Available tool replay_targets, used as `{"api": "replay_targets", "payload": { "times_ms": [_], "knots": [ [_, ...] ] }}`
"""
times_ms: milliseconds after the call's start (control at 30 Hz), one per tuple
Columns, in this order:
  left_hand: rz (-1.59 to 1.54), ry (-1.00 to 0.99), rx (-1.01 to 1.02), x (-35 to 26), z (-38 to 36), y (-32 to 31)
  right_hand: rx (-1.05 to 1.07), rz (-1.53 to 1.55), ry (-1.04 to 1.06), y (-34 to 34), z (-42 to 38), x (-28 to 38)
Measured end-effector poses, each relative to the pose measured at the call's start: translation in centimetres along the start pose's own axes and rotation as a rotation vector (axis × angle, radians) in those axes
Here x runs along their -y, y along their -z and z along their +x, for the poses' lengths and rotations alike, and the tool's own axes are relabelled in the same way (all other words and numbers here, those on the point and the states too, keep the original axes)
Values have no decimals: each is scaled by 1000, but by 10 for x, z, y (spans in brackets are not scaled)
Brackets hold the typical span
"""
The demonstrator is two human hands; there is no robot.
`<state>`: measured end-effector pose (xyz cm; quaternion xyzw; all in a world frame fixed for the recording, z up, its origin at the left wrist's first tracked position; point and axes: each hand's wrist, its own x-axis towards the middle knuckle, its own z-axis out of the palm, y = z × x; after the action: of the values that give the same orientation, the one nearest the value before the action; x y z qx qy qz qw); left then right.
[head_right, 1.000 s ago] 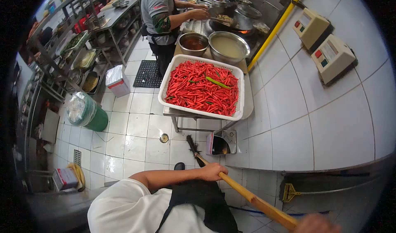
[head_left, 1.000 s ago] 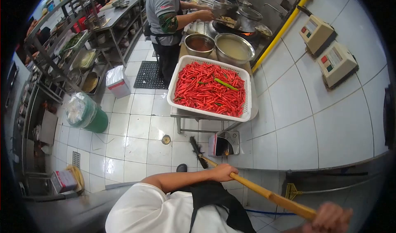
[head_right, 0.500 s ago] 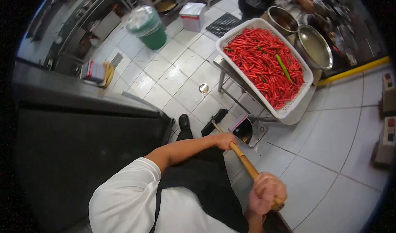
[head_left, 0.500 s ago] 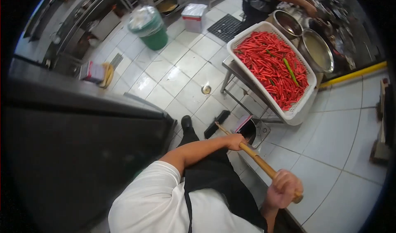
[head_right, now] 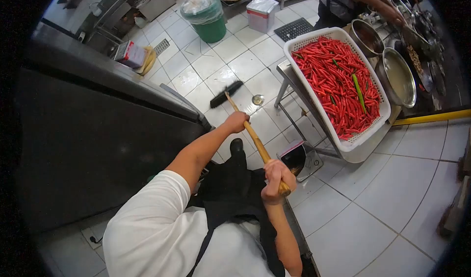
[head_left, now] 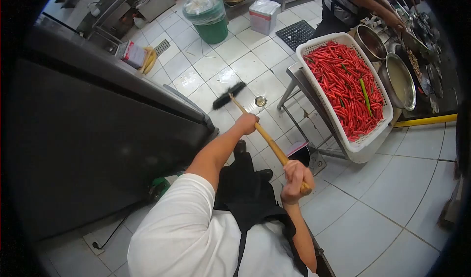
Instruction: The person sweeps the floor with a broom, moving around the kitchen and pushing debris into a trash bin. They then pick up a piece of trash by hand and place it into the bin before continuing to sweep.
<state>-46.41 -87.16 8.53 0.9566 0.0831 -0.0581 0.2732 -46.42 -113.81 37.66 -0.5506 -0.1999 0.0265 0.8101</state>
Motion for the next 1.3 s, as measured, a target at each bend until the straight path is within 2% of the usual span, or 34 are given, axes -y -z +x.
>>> {"api": "replay_targets", "payload": {
  "times_ms": [33, 100, 133, 167, 200, 233, 267, 300, 400, 533, 633, 800, 867, 967, 1000, 1067, 1167, 1233, 1300],
  "knots": [
    [16, 9, -57, -5, 1, 7, 29, 15, -14, -2, 3, 0],
    [-52, 19, -132, -32, 4, 23, -100, -42, 23, 16, 4, 18],
    [-141, -93, -203, -52, 2, 20, -135, -35, 73, 23, 12, 45],
    [-162, -112, -150, -79, 0, 20, -77, -67, 113, 31, 20, 76],
    [-193, -151, -161, -117, -9, 33, -175, -154, 110, 38, 19, 103],
    [-270, -225, -116, -147, -13, 43, -113, -52, 146, 39, 27, 133],
    [-350, -303, -74, -170, -13, 47, -54, -81, 170, 40, 33, 156],
    [-358, -339, -46, -189, -11, 42, 8, -112, 193, 37, 37, 172],
    [-445, -379, 28, -212, -7, 27, 3, -98, 133, 7, 47, 182],
    [-517, -343, 30, -173, 12, 16, 101, -190, 145, -35, 61, 133],
    [-477, -323, -3, -103, 30, 30, 98, -103, 112, -63, 77, 83],
    [-358, -137, -80, 18, 68, 56, 123, 22, 122, -121, 112, 2],
    [-314, -73, -144, 61, 75, 79, 167, -17, 52, -145, 122, -19],
    [-245, 28, -254, 92, 75, 105, 225, -53, 12, -165, 132, -26],
    [-214, 63, -296, 94, 77, 115, 245, -58, 12, -169, 136, -26],
    [-243, 6, -333, 72, 84, 124, 119, -171, 126, -165, 142, -7],
    [-364, -86, -384, 0, 75, 156, 107, -25, 180, -136, 160, 47],
    [-404, -143, -277, -38, 87, 158, 107, -96, 149, -136, 173, 85],
    [-426, -190, -220, -56, 102, 141, 154, -125, 134, -142, 186, 88]
  ]
}}
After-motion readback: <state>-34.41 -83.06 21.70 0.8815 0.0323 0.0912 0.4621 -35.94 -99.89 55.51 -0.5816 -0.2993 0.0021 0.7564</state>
